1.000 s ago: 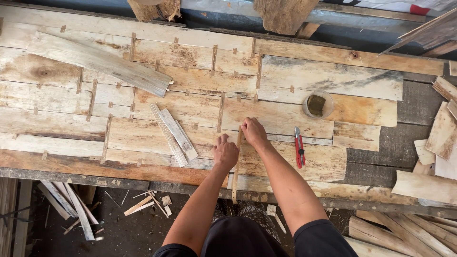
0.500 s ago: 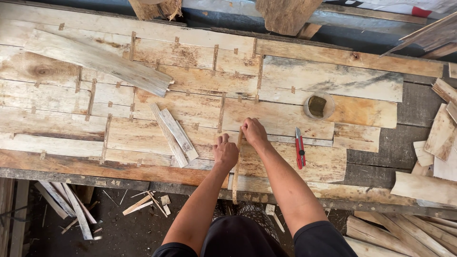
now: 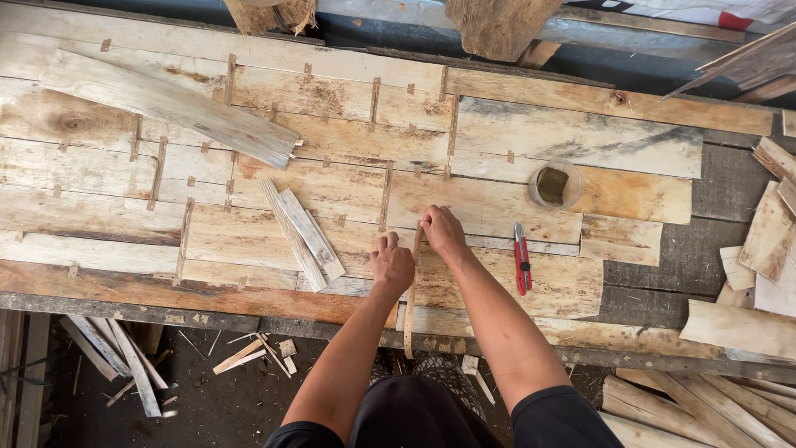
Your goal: The recorder is placing, aligning, and trimming thin wooden strips on a base panel, using a utility knife and adhesive to create or repair a wooden surface.
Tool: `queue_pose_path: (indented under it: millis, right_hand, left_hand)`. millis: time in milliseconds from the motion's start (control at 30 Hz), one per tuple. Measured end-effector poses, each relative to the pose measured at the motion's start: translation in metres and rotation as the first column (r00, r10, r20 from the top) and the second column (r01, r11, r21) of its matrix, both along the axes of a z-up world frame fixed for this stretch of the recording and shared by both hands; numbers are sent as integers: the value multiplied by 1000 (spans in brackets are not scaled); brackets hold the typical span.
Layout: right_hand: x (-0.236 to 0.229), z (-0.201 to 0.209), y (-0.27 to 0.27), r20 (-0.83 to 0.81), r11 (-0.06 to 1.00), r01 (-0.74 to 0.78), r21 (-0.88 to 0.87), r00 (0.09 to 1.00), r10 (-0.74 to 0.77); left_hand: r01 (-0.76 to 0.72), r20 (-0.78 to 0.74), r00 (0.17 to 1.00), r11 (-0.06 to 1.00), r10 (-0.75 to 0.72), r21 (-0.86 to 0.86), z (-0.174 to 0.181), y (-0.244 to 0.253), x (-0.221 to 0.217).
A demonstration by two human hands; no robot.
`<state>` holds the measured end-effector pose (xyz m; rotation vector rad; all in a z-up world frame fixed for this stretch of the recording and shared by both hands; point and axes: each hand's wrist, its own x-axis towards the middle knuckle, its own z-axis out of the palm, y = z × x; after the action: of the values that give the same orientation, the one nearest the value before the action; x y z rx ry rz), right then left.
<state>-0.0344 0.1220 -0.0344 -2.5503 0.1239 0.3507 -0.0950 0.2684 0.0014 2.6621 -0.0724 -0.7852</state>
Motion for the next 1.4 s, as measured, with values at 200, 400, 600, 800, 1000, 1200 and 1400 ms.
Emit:
queue_pose_path:
  millis: [200, 400, 600, 800, 1000, 1200, 1400]
  right_hand:
    - [-2, -2, -1, 38, 1000, -5, 25, 999, 4]
    - [-3, 0, -1, 61, 999, 8, 41, 998, -11]
    - [-3, 3, 1, 60, 999, 8, 33, 998, -10]
    - [-6, 1, 0, 81, 999, -5, 51, 997, 0]
    - [-5, 1, 1, 39, 999, 30, 41, 999, -31]
    - [-9, -1, 2, 63, 997, 56, 58, 996, -59]
    - [-13, -2, 0, 96, 995, 56, 82, 993, -63]
  left_hand:
    - [26, -1, 1000, 999, -26, 28, -2, -1, 1]
    - [48, -3, 999, 997, -48, 54, -7, -2, 2]
    - [97, -2, 995, 992, -97, 87, -5, -2, 2]
    - [127, -53, 991, 985, -121, 119, 3, -2, 3]
    - [117, -10, 993, 988, -117, 99, -1, 0, 0]
    - [100, 5, 995, 993, -100, 68, -2, 2, -2]
    - [101, 52, 993, 993, -104, 68, -4, 2, -6]
